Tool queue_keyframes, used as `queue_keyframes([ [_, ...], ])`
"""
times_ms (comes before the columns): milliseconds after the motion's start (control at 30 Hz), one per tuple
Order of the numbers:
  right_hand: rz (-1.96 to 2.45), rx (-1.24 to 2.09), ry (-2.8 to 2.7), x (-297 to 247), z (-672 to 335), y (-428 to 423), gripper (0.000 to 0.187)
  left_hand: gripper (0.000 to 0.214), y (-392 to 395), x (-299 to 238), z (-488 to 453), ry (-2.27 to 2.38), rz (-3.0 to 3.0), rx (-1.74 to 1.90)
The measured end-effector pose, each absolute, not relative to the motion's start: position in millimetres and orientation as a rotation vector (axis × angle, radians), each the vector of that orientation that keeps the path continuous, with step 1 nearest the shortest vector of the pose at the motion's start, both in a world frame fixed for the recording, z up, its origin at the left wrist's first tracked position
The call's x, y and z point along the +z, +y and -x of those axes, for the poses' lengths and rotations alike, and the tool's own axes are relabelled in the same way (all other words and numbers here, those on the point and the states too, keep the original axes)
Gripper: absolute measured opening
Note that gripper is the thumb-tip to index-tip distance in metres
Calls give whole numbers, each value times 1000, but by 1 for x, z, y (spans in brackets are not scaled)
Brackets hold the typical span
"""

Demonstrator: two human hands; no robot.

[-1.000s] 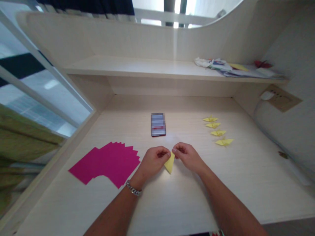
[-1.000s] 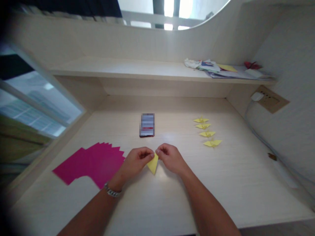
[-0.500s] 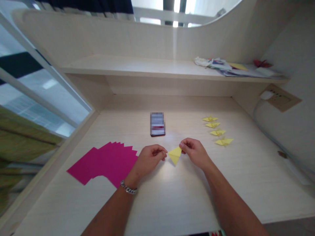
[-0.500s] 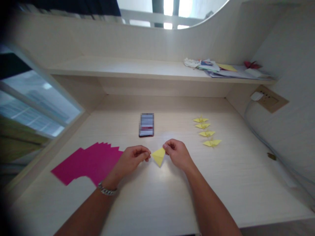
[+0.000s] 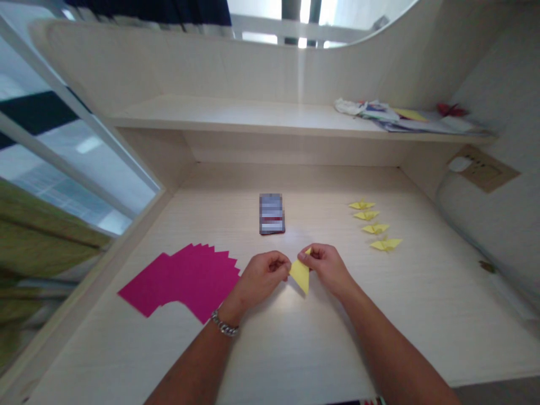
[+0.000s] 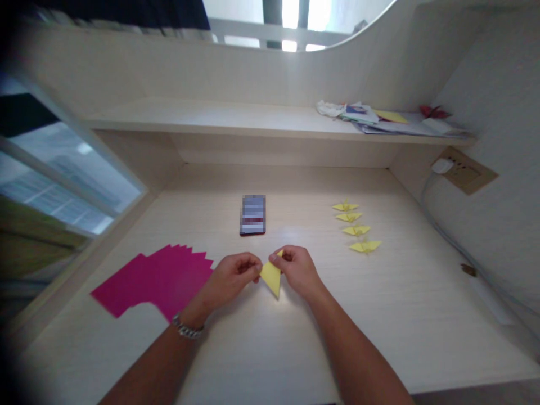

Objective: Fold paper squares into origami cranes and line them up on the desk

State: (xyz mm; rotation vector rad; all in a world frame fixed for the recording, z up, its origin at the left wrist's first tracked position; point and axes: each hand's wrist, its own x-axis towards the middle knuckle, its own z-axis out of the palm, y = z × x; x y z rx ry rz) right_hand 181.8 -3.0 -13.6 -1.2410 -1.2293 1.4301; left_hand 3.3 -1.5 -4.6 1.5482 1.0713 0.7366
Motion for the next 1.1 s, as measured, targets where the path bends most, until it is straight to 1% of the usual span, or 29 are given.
queue_keyframes([
  [200,1256,1400,-1233,-9,-186,-2,25,11,-2,-3,-2,1034,-1478,720],
  [400,1252,1316,-1118,-7,-199,2,26,7,0,1,2,1090,-1444,735],
  [600,1268,1328,-1246,-9,-195,-1,24,11,-3,0,-6,1069,-1488,734],
  [767,1274,1317,-1268,-7,-194,-1,23,8,-4,1,-6,1060,-1508,751],
  [933,1275,1316,-1196,-7,-197,0,26,8,-1,0,-3,1076,-1460,794],
  [1100,1282,1368,-1202,-9,-190,-2,29,13,-2,-4,-6,1050,-1486,764],
])
